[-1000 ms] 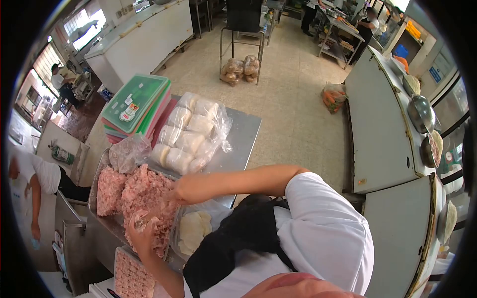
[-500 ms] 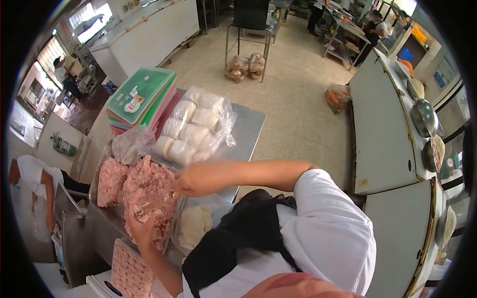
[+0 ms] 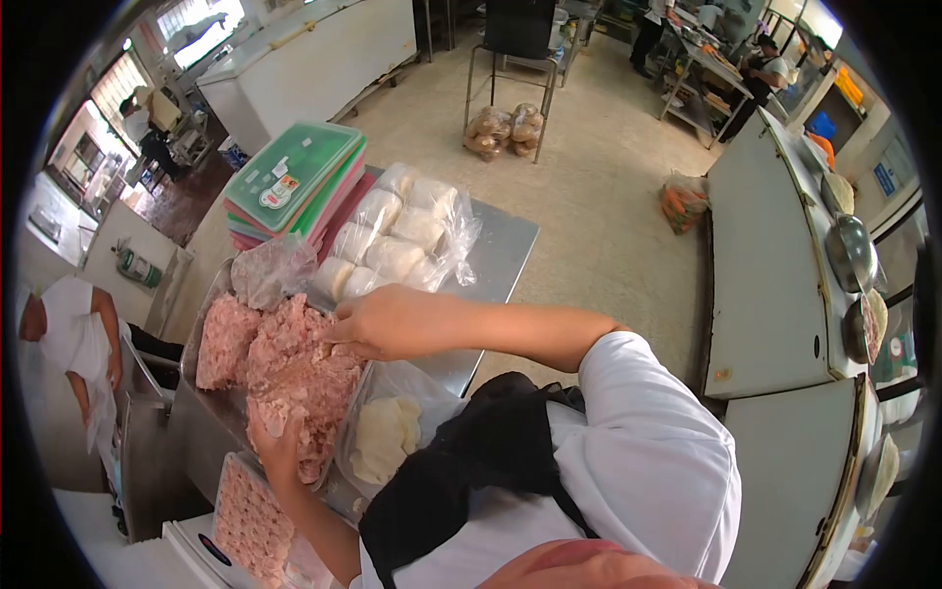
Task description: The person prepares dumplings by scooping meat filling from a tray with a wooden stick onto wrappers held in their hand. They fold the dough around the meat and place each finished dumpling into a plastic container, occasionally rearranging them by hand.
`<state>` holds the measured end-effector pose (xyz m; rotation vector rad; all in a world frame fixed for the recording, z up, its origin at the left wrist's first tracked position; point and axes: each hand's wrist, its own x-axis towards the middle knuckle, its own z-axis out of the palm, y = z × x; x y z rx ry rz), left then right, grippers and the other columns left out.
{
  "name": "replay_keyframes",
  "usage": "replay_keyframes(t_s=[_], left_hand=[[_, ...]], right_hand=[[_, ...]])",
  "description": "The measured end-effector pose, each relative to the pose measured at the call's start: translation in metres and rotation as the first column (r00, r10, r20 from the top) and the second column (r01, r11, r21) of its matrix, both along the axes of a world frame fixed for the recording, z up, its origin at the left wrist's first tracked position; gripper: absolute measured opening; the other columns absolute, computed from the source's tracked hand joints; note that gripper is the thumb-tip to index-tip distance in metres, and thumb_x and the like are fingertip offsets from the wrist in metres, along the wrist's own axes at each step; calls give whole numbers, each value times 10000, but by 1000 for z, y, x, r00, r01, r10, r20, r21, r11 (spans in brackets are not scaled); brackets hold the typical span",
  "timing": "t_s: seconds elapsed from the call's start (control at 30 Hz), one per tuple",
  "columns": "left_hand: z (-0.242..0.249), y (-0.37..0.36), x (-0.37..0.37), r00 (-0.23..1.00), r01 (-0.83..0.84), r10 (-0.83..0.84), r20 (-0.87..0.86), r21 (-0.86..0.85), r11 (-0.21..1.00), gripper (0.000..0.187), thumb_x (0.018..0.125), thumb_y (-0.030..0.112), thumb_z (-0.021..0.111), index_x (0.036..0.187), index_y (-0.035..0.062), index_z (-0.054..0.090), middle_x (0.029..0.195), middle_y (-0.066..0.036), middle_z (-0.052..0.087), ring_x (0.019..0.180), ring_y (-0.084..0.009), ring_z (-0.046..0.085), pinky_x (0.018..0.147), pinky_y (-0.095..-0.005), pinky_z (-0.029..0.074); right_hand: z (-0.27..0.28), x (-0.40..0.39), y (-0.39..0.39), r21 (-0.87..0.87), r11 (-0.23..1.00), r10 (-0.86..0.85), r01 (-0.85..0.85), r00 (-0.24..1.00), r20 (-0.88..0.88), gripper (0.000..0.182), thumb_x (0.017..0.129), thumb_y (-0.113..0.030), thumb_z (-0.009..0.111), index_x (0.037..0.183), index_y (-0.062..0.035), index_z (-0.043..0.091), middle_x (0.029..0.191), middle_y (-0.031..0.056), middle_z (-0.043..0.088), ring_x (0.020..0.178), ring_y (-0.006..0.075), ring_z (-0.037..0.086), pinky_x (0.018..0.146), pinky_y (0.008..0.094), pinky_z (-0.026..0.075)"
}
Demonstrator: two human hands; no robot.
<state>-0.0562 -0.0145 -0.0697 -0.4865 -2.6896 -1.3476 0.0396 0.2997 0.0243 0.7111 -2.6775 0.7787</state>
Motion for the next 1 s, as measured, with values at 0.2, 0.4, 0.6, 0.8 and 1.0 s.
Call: replay_keyframes(t_s=[0.2, 0.4, 0.6, 0.8, 1.0], left_hand=[[38, 0, 2, 870, 491, -491, -44, 12, 871, 553, 731, 180, 787, 1181, -33, 545, 1103, -121, 633, 959, -235, 621, 890, -353, 482], [56, 27, 37, 954, 79, -122, 273, 163, 983, 424, 724, 157, 806, 1066, 2, 611, 918, -63, 656, 784, -138, 632, 700, -273, 522], [31, 25, 33, 996, 94, -94, -11, 50, 994, 546, 732, 212, 799, 1179, -4, 570, 1070, -102, 629, 979, -198, 604, 823, -316, 490], [42, 22, 55, 987, -103, 75, 141, 207, 973, 487, 735, 177, 792, 1157, 23, 607, 966, -84, 656, 888, -174, 623, 808, -309, 499], [24, 14, 68, 975, -213, 203, 87, 129, 969, 315, 738, 107, 783, 1010, 7, 660, 904, -72, 684, 769, -147, 635, 757, -307, 516]], right_hand=[[-10, -3, -15, -45, 981, 192, -187, 957, 219, 320, 870, -185, 570, 1178, -109, 609, 953, 155, 621, 831, 369, 623, 725, 471, 489], [-1, -9, -11, 157, 987, 11, -22, 997, 72, 300, 855, -166, 588, 1150, -149, 641, 981, 103, 637, 841, 310, 642, 732, 421, 514], [-31, -36, 3, 32, 990, 136, -137, 990, 39, 247, 887, -244, 585, 1098, -147, 670, 887, 105, 613, 761, 336, 623, 677, 430, 501], [-37, -67, 42, 330, 928, 99, -172, 969, 227, 282, 923, -319, 555, 877, -76, 689, 786, 125, 609, 795, 317, 615, 669, 421, 483], [-74, -87, 37, 586, 782, 124, -212, 975, 187, 365, 924, -356, 529, 740, -65, 650, 762, 117, 646, 745, 325, 634, 662, 427, 491]])
